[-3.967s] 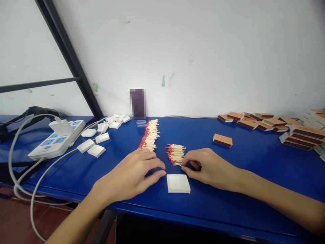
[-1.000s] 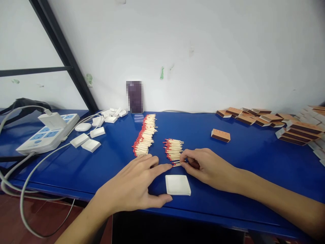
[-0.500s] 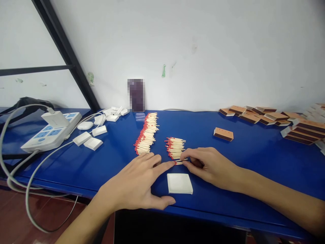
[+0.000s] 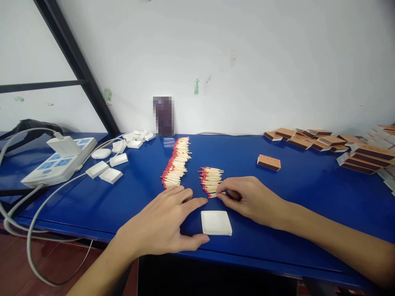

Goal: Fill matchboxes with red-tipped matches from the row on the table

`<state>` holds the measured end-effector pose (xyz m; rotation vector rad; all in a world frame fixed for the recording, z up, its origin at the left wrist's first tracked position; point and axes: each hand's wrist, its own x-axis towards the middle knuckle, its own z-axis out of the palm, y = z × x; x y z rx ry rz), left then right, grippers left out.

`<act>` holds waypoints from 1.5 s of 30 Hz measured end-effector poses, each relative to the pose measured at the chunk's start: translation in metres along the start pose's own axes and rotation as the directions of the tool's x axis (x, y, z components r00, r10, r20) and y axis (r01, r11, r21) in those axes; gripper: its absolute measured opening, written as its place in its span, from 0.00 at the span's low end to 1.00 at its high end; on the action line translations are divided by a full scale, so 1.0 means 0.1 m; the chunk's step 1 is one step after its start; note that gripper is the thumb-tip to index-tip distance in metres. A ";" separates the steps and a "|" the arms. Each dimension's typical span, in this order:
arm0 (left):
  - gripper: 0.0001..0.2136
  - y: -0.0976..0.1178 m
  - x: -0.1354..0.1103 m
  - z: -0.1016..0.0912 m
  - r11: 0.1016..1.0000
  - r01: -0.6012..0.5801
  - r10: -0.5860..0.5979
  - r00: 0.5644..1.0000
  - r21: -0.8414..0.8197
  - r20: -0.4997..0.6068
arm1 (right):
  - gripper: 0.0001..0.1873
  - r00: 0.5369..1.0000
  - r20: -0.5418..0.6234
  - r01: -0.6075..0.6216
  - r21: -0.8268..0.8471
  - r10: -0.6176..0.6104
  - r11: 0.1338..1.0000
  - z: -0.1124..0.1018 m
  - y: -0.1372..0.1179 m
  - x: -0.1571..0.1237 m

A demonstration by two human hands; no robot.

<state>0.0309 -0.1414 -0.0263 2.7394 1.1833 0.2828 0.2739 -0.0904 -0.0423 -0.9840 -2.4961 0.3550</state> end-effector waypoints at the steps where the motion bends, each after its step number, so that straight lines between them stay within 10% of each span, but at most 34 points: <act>1: 0.28 0.00 0.00 0.00 1.000 0.000 0.000 1.000 0.000 0.000 | 0.09 1.000 -0.008 0.001 -0.001 -0.001 1.000 0.00 0.00 0.00; 45: 0.30 -0.01 -0.01 0.01 0.998 0.021 -0.023 0.999 -0.059 -0.035 | 0.08 0.998 -0.012 -0.056 0.106 0.058 0.993 0.00 -0.08 -0.04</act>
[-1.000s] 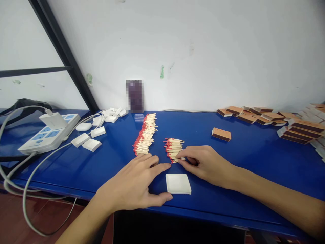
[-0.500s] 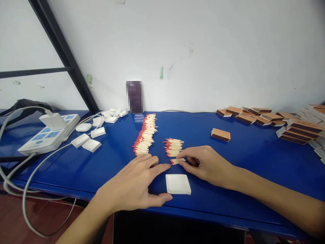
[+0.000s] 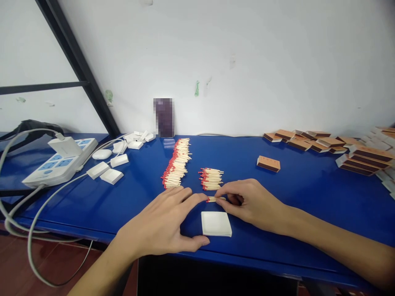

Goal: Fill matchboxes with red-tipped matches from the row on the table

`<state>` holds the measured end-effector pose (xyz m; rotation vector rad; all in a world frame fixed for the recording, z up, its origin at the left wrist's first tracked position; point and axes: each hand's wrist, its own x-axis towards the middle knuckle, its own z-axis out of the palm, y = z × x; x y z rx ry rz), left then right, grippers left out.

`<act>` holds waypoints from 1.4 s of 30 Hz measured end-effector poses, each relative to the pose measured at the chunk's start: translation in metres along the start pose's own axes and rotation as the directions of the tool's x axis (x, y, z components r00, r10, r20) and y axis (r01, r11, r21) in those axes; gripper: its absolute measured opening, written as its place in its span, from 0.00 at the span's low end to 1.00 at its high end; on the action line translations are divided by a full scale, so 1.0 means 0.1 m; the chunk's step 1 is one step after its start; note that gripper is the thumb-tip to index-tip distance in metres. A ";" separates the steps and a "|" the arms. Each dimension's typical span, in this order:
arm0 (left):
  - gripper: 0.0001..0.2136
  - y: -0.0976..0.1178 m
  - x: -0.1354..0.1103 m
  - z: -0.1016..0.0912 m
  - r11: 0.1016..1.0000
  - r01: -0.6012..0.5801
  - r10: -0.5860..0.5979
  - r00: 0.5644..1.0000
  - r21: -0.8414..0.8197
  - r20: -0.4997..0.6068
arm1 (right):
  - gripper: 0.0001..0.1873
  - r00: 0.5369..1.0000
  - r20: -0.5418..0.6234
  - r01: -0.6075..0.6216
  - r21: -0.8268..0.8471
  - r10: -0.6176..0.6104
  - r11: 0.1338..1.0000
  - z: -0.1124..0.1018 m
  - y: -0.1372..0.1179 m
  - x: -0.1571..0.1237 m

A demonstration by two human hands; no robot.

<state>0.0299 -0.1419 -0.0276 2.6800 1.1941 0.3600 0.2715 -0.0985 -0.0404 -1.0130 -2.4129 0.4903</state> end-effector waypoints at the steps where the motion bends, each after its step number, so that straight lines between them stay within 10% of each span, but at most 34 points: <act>1: 0.32 0.00 0.00 0.00 1.000 -0.004 0.004 1.000 0.011 0.003 | 0.08 1.000 -0.006 0.003 0.003 -0.003 1.000 0.00 0.00 0.00; 42: 0.34 0.00 0.02 0.01 0.997 -0.019 0.016 0.999 0.074 0.033 | 0.08 0.994 0.000 0.114 -0.005 -0.114 0.993 -0.04 0.05 -0.04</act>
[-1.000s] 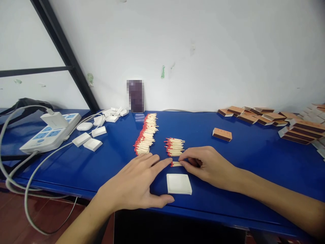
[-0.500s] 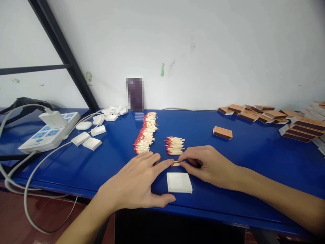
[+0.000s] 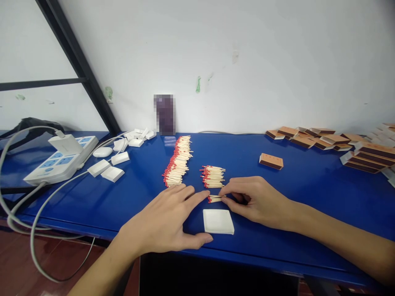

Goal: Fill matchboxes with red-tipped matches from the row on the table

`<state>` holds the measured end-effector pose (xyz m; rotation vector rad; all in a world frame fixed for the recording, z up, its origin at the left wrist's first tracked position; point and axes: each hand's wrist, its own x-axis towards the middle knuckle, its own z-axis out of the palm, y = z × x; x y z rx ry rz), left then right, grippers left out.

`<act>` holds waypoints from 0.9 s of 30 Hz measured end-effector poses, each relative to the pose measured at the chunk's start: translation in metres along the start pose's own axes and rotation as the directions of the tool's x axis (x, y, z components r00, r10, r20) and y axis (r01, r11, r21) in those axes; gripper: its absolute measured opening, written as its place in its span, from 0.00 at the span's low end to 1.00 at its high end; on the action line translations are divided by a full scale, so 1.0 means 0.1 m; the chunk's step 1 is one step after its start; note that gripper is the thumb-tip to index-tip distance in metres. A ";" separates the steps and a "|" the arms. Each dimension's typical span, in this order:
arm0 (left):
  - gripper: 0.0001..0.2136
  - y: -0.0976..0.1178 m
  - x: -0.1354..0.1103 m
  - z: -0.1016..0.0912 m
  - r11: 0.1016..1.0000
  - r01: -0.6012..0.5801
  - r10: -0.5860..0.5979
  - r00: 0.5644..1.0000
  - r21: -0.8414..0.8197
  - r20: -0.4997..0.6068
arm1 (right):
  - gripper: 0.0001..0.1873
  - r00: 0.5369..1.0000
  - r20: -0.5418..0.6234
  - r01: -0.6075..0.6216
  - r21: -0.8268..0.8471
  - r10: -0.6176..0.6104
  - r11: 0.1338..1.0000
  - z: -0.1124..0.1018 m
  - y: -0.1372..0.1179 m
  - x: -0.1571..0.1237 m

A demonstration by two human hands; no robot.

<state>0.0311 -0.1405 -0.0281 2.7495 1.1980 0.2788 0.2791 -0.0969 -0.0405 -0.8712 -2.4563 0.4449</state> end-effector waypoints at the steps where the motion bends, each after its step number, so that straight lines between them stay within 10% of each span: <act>1: 0.33 0.00 0.00 0.00 1.000 0.002 -0.002 1.000 -0.010 0.000 | 0.08 1.000 0.001 0.004 -0.001 -0.004 1.000 0.00 0.00 0.00; 27: 0.27 0.01 0.01 -0.02 0.999 -0.045 0.045 0.999 0.002 0.009 | 0.11 0.988 0.058 0.152 -0.200 -0.143 0.968 -0.05 0.03 -0.02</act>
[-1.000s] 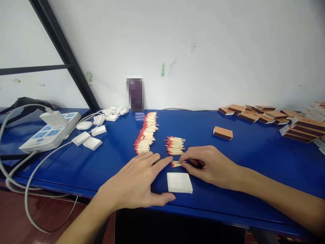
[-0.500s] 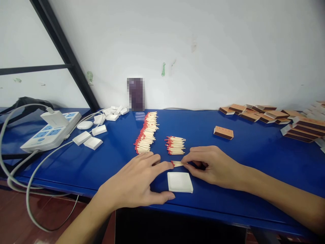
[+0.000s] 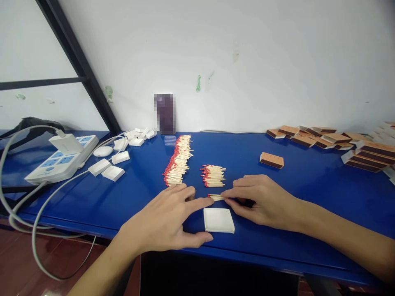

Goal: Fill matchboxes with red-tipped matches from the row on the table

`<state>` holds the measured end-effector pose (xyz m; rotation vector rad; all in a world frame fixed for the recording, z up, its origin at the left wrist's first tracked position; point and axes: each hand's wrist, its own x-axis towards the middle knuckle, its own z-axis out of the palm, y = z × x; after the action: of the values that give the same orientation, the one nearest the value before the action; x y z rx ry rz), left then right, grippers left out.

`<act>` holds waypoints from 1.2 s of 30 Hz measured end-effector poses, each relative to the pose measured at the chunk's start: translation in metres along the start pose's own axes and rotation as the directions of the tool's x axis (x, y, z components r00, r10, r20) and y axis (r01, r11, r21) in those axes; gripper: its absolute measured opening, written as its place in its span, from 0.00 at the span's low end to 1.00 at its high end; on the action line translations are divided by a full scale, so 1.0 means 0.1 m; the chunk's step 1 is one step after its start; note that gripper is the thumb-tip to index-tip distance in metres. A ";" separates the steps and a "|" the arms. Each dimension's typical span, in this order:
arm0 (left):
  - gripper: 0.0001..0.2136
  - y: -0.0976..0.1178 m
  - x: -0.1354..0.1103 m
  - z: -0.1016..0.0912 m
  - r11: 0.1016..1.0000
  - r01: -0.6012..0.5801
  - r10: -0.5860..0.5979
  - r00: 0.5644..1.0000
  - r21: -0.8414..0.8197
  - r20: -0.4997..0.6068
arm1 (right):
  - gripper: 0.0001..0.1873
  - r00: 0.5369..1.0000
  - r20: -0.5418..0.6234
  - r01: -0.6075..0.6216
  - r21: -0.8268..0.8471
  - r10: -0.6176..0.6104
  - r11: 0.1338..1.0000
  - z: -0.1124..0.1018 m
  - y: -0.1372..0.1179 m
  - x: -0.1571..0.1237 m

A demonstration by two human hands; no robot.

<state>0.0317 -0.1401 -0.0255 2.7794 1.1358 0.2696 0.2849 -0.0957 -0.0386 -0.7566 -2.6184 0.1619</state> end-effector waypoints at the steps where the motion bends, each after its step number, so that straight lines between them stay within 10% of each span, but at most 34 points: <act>1: 0.27 0.00 0.00 0.00 1.000 -0.001 0.001 1.000 0.001 -0.003 | 0.11 1.000 -0.002 0.002 -0.005 -0.002 1.000 0.00 0.00 0.00; 25: 0.35 -0.01 -0.01 0.04 0.999 0.037 -0.037 0.999 0.027 -0.016 | 0.12 0.997 -0.030 0.074 -0.024 -0.075 0.997 0.01 -0.01 -0.02; 36: 0.33 0.00 0.00 0.02 0.999 0.035 -0.035 0.999 0.010 -0.013 | 0.09 0.994 -0.010 -0.107 0.068 0.108 0.992 0.02 0.00 0.00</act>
<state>0.0321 -0.1406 -0.0277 2.7678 1.1910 0.2784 0.2841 -0.0958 -0.0405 -0.8718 -2.5464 0.2732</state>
